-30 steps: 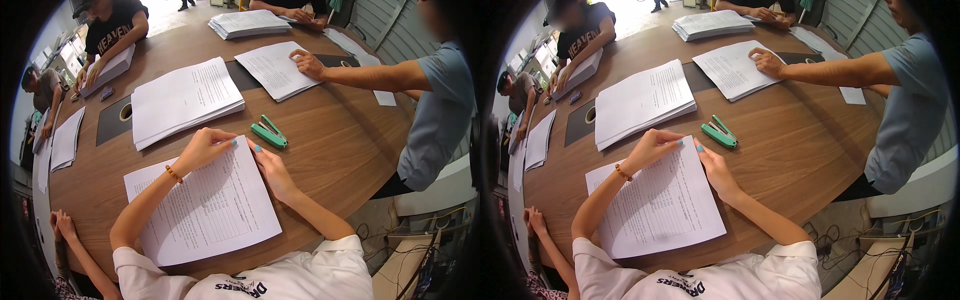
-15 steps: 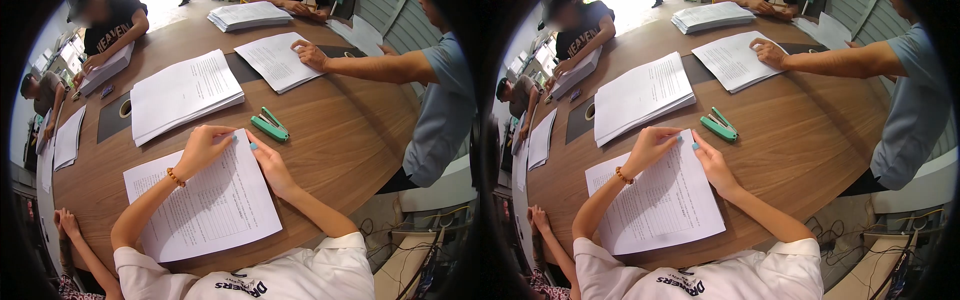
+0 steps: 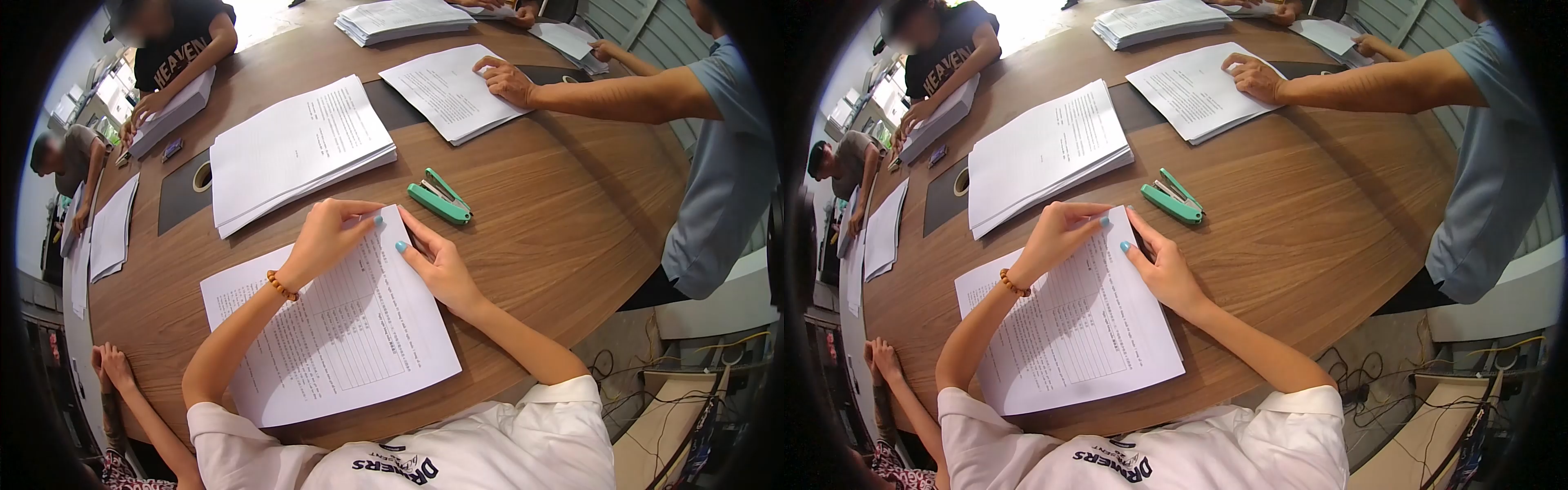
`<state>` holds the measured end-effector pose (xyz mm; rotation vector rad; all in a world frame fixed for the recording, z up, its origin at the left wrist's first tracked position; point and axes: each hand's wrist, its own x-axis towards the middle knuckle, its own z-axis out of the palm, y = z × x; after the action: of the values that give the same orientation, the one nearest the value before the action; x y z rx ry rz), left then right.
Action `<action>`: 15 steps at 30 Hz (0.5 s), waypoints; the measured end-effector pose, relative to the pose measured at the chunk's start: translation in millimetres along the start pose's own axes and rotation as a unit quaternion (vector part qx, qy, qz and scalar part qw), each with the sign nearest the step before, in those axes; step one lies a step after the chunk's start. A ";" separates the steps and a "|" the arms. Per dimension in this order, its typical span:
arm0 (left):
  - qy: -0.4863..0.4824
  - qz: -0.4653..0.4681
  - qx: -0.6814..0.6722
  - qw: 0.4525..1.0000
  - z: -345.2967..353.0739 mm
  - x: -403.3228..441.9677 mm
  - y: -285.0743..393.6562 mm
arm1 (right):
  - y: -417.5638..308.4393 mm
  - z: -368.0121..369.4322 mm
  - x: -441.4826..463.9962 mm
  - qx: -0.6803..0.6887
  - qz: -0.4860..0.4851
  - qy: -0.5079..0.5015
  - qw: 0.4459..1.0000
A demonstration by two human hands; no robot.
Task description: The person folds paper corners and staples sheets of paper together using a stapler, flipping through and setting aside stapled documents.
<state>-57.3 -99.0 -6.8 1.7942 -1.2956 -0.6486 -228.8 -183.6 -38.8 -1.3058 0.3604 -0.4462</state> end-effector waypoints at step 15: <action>0.017 -0.005 0.022 1.000 4.0 0.4 -12.5 | 17.4 -2.3 5.0 -0.104 -0.038 0.022 0.994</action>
<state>-53.8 -98.8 -19.4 1.8403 -1.2878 -0.5966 -223.7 -184.7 -56.3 -1.5186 0.4022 -0.5121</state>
